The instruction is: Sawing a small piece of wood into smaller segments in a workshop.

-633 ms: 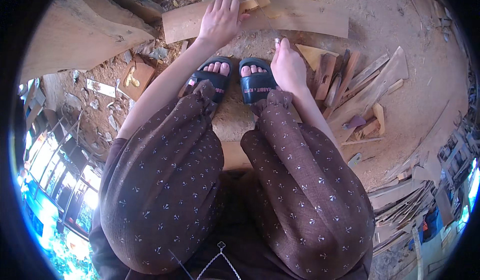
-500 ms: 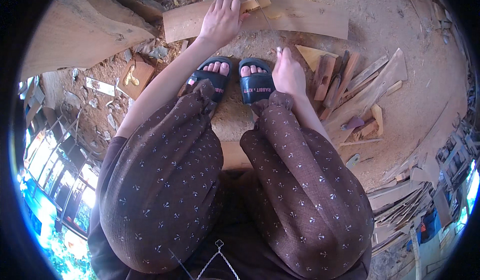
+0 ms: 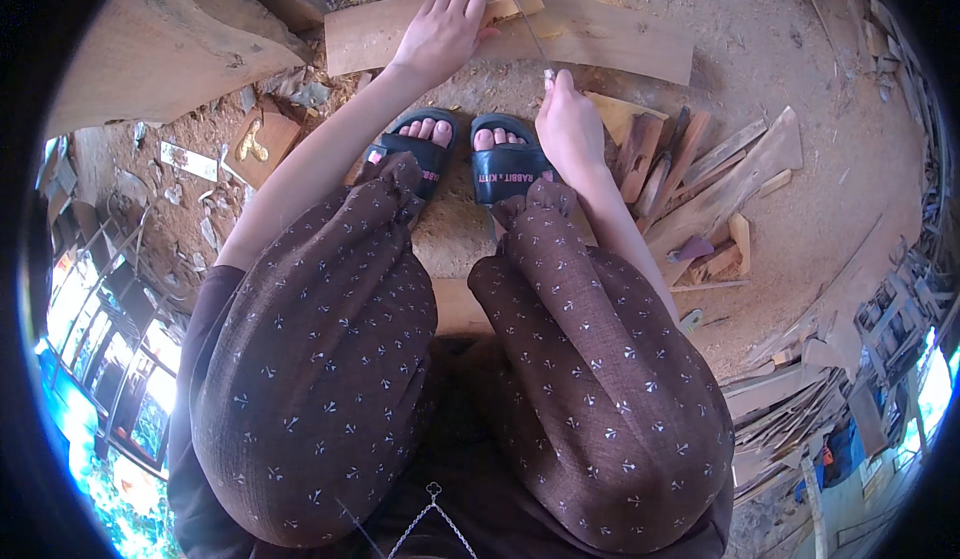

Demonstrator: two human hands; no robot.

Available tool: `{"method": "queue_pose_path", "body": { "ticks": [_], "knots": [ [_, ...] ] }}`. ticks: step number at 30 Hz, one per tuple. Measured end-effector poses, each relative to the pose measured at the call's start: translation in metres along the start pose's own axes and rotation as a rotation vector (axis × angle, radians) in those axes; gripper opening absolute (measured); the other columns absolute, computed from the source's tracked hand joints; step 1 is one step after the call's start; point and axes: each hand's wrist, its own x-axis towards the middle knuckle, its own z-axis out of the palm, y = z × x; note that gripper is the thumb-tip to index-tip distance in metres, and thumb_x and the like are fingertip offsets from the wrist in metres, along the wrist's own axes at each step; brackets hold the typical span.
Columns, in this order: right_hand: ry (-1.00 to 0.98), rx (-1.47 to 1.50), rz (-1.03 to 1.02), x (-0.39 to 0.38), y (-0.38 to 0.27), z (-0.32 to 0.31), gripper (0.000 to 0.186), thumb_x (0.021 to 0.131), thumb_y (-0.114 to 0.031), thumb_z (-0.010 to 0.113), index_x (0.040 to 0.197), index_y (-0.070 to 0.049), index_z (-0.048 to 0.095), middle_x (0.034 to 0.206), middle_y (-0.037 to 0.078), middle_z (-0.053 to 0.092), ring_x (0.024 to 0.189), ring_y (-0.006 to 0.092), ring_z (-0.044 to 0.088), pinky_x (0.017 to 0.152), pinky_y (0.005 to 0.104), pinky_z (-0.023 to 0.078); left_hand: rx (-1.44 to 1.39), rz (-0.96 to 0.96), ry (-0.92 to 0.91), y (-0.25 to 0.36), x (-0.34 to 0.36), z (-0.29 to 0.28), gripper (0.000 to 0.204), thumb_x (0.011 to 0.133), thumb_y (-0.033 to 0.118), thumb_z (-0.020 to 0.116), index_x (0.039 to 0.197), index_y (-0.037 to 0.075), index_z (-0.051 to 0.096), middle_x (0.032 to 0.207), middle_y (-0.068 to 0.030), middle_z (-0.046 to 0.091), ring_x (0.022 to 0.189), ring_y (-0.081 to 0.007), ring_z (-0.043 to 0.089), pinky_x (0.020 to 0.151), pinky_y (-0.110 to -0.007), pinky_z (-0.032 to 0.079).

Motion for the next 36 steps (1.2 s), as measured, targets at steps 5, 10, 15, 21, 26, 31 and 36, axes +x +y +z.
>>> {"method": "queue_pose_path", "body": {
  "ticks": [5,10,15,21,26,31,36],
  "knots": [
    [-0.006,-0.012,0.155,-0.052,0.009,-0.001,0.021,0.098,-0.019,0.041,0.096,0.000,0.048,0.075,0.028,0.060,0.072,0.0469,0.060,0.060,0.0551,0.046,0.003,0.039,0.134,-0.001,0.001,0.003,0.035,0.085,0.034,0.061,0.096,0.003,0.050,0.099,-0.0159,0.057,0.102,-0.0336,0.055,0.092,-0.042,0.044],
    [-0.075,-0.001,0.205,-0.058,0.013,-0.014,0.020,0.097,-0.019,0.041,0.096,0.000,0.048,0.075,0.029,0.060,0.073,0.0468,0.060,0.061,0.0555,0.046,-0.042,-0.010,0.012,0.002,-0.001,-0.001,0.035,0.088,0.031,0.059,0.103,0.001,0.049,0.114,-0.0180,0.055,0.112,-0.0347,0.053,0.095,-0.043,0.043],
    [0.006,0.042,-0.053,-0.005,0.005,0.000,0.018,0.097,-0.016,0.042,0.096,0.001,0.047,0.075,0.029,0.061,0.073,0.0466,0.060,0.063,0.0548,0.046,-0.032,-0.024,-0.046,0.002,0.000,-0.006,0.035,0.089,0.030,0.058,0.105,0.001,0.049,0.114,-0.0195,0.055,0.113,-0.0349,0.052,0.095,-0.043,0.042],
    [-0.045,-0.032,0.121,-0.047,0.019,0.001,0.019,0.097,-0.017,0.041,0.096,0.001,0.047,0.075,0.029,0.061,0.072,0.0471,0.060,0.060,0.0555,0.046,0.005,0.045,0.112,0.000,-0.002,-0.003,0.034,0.088,0.031,0.058,0.102,0.003,0.048,0.102,-0.0151,0.055,0.106,-0.0323,0.053,0.095,-0.042,0.041],
    [-0.097,0.041,0.250,-0.078,0.015,-0.005,0.021,0.097,-0.020,0.042,0.096,0.000,0.047,0.074,0.029,0.060,0.072,0.0480,0.060,0.059,0.0561,0.045,-0.001,0.030,0.031,0.001,-0.002,-0.002,0.033,0.088,0.029,0.058,0.105,0.003,0.048,0.109,-0.0161,0.054,0.109,-0.0331,0.052,0.095,-0.042,0.042],
    [-0.047,-0.009,0.105,-0.018,0.003,-0.006,0.020,0.097,-0.019,0.043,0.095,0.001,0.048,0.074,0.030,0.060,0.072,0.0483,0.060,0.060,0.0558,0.046,-0.005,0.036,0.027,0.001,-0.001,-0.004,0.032,0.088,0.027,0.058,0.106,0.002,0.047,0.113,-0.0169,0.054,0.110,-0.0339,0.052,0.093,-0.042,0.043],
    [0.007,0.080,-0.048,-0.010,0.013,-0.002,0.021,0.097,-0.021,0.044,0.094,-0.001,0.047,0.077,0.029,0.061,0.075,0.0483,0.060,0.062,0.0554,0.046,0.017,0.055,0.090,0.000,-0.001,-0.001,0.031,0.087,0.030,0.058,0.102,0.005,0.048,0.103,-0.0138,0.055,0.104,-0.0311,0.054,0.090,-0.042,0.043]
  ]
}}
